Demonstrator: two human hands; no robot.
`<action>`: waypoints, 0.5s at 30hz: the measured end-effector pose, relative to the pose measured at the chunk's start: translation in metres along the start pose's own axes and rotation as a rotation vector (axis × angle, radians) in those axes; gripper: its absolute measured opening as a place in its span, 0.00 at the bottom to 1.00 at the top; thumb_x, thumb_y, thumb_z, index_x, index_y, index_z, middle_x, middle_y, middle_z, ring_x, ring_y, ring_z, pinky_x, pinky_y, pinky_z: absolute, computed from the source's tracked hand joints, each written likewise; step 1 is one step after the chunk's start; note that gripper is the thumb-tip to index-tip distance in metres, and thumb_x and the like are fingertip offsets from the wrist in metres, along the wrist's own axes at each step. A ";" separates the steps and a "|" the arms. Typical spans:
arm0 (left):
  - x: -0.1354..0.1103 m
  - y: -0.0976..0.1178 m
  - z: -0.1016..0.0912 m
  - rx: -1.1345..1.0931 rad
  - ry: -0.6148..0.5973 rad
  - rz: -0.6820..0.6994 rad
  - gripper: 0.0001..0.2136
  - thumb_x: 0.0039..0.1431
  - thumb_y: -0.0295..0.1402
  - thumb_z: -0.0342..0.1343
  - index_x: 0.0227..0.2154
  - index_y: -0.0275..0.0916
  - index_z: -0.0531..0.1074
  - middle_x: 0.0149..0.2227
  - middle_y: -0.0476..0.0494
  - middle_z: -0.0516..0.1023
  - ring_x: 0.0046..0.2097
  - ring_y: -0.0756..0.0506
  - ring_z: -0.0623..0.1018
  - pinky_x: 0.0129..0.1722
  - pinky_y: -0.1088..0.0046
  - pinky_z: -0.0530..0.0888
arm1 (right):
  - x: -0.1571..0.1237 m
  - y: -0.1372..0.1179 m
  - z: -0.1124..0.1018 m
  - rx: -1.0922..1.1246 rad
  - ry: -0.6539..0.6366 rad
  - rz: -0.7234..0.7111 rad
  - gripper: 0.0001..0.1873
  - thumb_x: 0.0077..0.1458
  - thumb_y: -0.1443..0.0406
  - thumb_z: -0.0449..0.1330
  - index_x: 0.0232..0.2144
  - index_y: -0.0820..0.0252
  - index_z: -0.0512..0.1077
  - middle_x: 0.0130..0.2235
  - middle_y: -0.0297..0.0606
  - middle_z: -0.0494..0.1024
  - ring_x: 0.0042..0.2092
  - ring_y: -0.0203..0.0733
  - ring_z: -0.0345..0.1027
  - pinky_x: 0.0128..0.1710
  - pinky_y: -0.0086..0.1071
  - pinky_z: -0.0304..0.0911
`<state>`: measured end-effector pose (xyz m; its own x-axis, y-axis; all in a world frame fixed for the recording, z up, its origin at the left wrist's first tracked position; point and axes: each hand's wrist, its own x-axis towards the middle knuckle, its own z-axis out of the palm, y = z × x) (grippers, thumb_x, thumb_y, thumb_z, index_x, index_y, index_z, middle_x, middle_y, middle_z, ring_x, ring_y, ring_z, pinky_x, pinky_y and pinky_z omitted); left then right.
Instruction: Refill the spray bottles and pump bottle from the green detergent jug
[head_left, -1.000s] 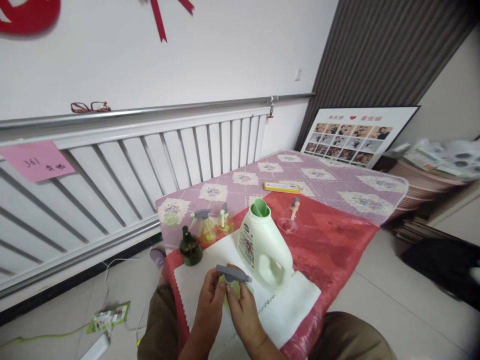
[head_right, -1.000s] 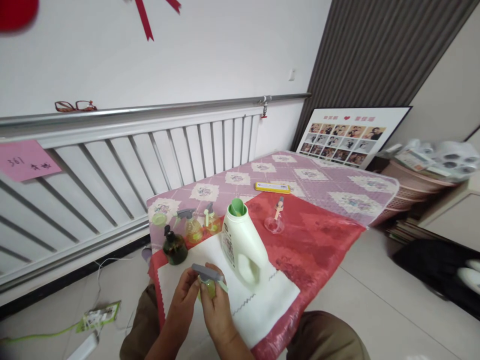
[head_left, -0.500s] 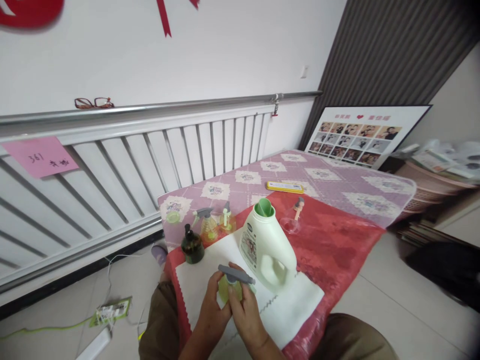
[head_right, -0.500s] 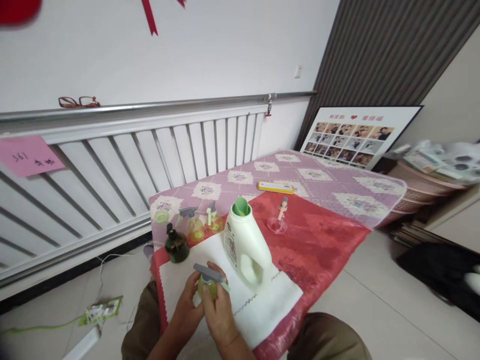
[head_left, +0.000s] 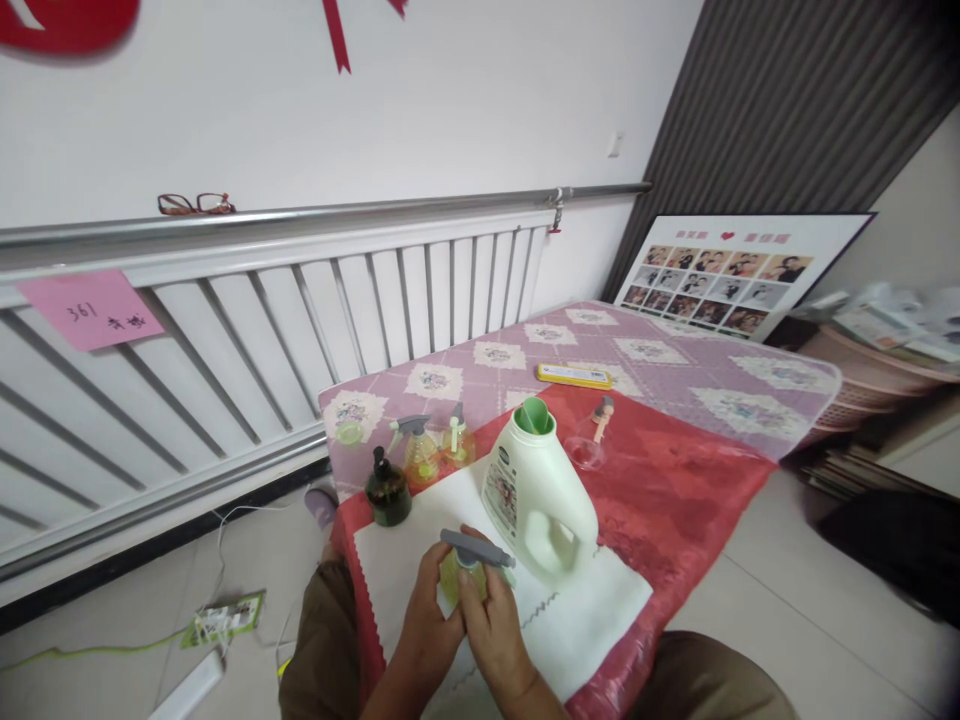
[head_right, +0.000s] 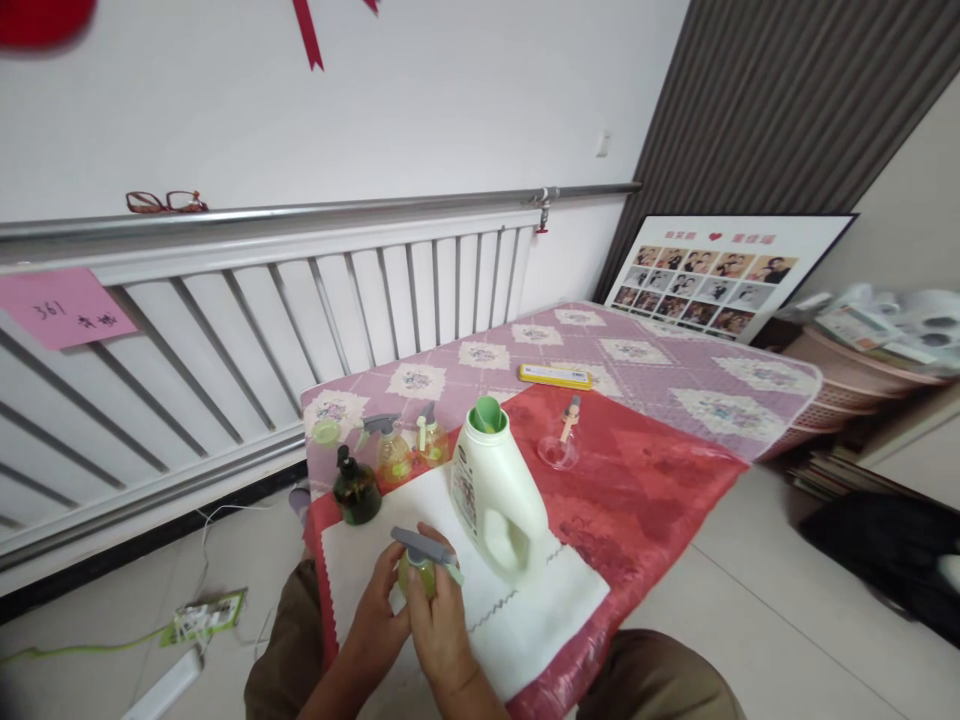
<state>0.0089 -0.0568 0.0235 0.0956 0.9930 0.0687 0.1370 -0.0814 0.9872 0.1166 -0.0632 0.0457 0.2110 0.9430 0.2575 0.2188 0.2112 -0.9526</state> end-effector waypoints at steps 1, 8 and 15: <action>0.000 0.000 0.000 -0.002 0.001 -0.005 0.26 0.53 0.31 0.57 0.55 0.41 0.60 0.59 0.37 0.66 0.60 0.39 0.67 0.61 0.57 0.62 | 0.000 0.001 0.000 -0.005 -0.006 0.011 0.19 0.56 0.62 0.57 0.50 0.57 0.71 0.51 0.44 0.76 0.56 0.50 0.66 0.60 0.51 0.58; -0.001 -0.001 0.002 -0.009 0.016 -0.023 0.27 0.50 0.29 0.58 0.55 0.40 0.60 0.58 0.36 0.66 0.60 0.38 0.67 0.61 0.55 0.62 | 0.009 -0.002 0.009 0.011 0.122 0.117 0.20 0.46 0.64 0.64 0.44 0.57 0.73 0.44 0.42 0.79 0.48 0.51 0.73 0.52 0.46 0.68; -0.002 0.000 0.001 0.000 0.016 -0.013 0.26 0.52 0.30 0.57 0.55 0.41 0.61 0.59 0.38 0.65 0.60 0.40 0.66 0.62 0.58 0.61 | -0.001 -0.003 0.001 -0.014 -0.002 0.029 0.18 0.56 0.60 0.56 0.49 0.56 0.72 0.51 0.43 0.76 0.58 0.51 0.63 0.61 0.51 0.56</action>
<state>0.0097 -0.0585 0.0230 0.0777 0.9953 0.0582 0.1380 -0.0686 0.9881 0.1148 -0.0647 0.0482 0.2159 0.9490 0.2295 0.2254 0.1803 -0.9574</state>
